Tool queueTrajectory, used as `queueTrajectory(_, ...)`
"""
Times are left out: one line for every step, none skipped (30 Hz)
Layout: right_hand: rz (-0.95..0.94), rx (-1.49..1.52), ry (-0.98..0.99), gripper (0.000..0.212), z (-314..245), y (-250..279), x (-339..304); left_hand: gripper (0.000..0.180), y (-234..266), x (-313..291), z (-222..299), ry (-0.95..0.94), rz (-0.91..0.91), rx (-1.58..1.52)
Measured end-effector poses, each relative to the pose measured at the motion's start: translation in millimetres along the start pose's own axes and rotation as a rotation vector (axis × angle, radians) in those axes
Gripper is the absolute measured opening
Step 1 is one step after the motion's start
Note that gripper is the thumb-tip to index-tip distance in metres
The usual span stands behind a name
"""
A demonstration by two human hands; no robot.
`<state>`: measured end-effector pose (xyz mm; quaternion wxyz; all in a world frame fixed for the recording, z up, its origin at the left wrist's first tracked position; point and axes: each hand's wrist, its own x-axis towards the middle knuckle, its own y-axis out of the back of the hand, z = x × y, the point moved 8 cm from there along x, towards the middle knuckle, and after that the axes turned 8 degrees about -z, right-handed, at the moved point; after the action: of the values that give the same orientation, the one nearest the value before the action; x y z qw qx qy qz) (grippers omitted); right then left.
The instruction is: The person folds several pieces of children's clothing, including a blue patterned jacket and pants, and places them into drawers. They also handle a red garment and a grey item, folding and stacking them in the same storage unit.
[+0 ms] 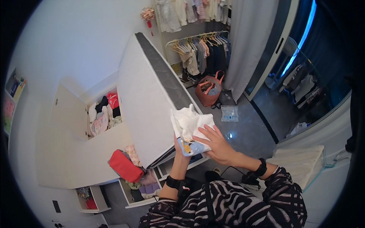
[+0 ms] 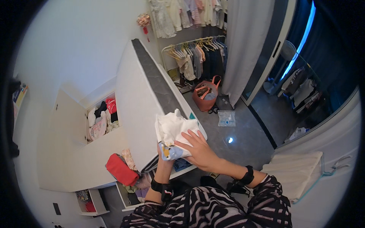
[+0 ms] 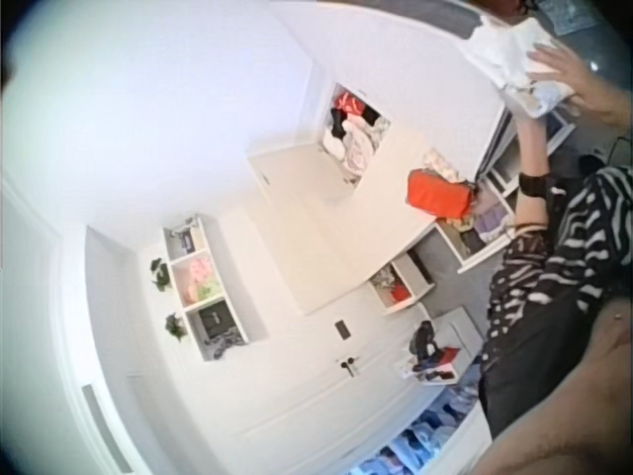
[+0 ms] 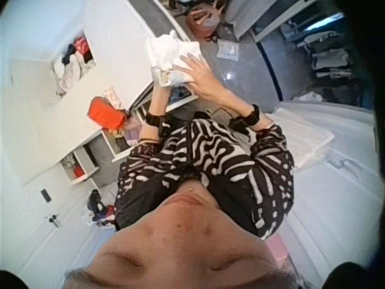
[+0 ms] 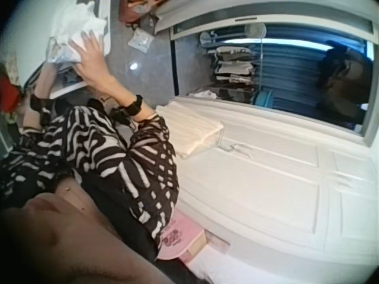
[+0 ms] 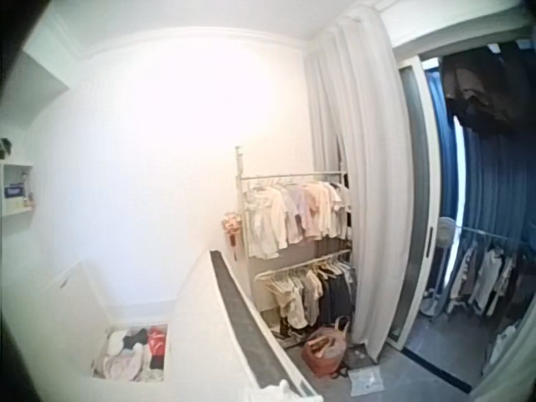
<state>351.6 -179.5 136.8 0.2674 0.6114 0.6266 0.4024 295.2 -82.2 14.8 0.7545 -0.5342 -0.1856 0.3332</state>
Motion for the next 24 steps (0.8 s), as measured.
queueTrajectory(0.044, 0.133, -0.019, 0.049, 22, 12, -9, 0.061, -25, 11, -24, 0.184, -0.153, -0.530)
queueTrajectory(0.065, 0.283, -0.077, 0.043, 46, 21, -21, 0.063, -37, 18, -45, 0.258, -0.178, -0.373)
queueTrajectory(-0.043, 0.611, -0.326, 0.031, 88, 22, -41, 0.066, -46, 26, -68, 0.323, -0.179, -0.163)
queueTrajectory(-0.107, 0.917, -0.542, 0.035, 121, 23, -62, 0.069, -58, 32, -88, 0.378, -0.236, 0.026)
queueTrajectory(0.005, 1.161, -0.601, 0.039, 146, 36, -75, 0.075, -55, 37, -102, 0.434, -0.137, 0.243)
queueTrajectory(0.140, 1.489, -0.610, 0.043, 165, 45, -85, 0.074, -62, 40, -117, 0.479, -0.122, 0.244)
queueTrajectory(0.190, 1.587, -0.533, 0.044, 178, 59, -94, 0.073, -70, 41, -132, 0.520, -0.131, 0.234)
queueTrajectory(0.251, 1.712, -0.483, 0.045, 192, 70, -104, 0.072, -77, 44, -146, 0.563, -0.131, 0.230)
queueTrajectory(0.314, 1.831, -0.433, 0.047, 203, 81, -116, 0.070, -88, 46, -163, 0.622, -0.177, 0.192)
queueTrajectory(0.332, 1.863, -0.429, 0.047, 214, 87, -128, 0.069, -93, 50, -175, 0.645, -0.193, 0.255)
queueTrajectory(0.350, 1.897, -0.417, 0.047, 226, 92, -136, 0.068, -96, 57, -187, 0.669, -0.187, 0.333)
queueTrajectory(0.371, 1.929, -0.422, 0.047, 237, 95, -143, 0.067, -98, 64, -198, 0.691, -0.177, 0.408)
queueTrajectory(0.390, 1.950, -0.401, 0.047, 246, 97, -151, 0.064, -95, 70, -207, 0.691, -0.118, 0.508)
queueTrajectory(0.412, 1.968, -0.399, 0.047, 255, 98, -159, 0.063, -97, 75, -220, 0.722, -0.130, 0.559)
queueTrajectory(0.420, 1.991, -0.365, 0.047, 262, 99, -166, 0.063, -97, 82, -232, 0.746, -0.138, 0.608)
queueTrajectory(0.464, 1.998, -0.429, 0.047, 269, 94, -178, 0.063, -93, 82, -244, 0.780, -0.119, 0.648)
queueTrajectory(0.488, 2.013, -0.439, 0.047, 280, 93, -184, 0.060, -96, 87, -261, 0.843, -0.145, 0.559)
queueTrajectory(0.511, 2.039, -0.464, 0.047, 289, 92, -191, 0.059, -102, 93, -280, 0.871, -0.201, 0.450)
queueTrajectory(0.528, 2.053, -0.460, 0.047, 297, 92, -195, 0.058, -108, 99, -300, 0.894, -0.254, 0.338)
queueTrajectory(0.545, 2.077, -0.468, 0.047, 306, 92, -200, 0.057, -113, 106, -316, 0.909, -0.307, 0.222)
queueTrajectory(0.549, 2.114, -0.443, 0.048, 314, 95, -202, 0.053, -116, 110, -329, 0.997, -0.322, 0.022)
queueTrajectory(0.585, 2.075, -0.484, 0.048, 327, 97, -208, 0.053, -112, 119, -340, 1.016, -0.327, 0.028)
queueTrajectory(0.607, 2.049, -0.494, 0.049, 338, 102, -211, 0.052, -109, 128, -353, 1.034, -0.333, 0.033)
queueTrajectory(0.611, 2.045, -0.452, 0.050, 348, 108, -211, 0.052, -104, 139, -363, 1.055, -0.338, 0.041)
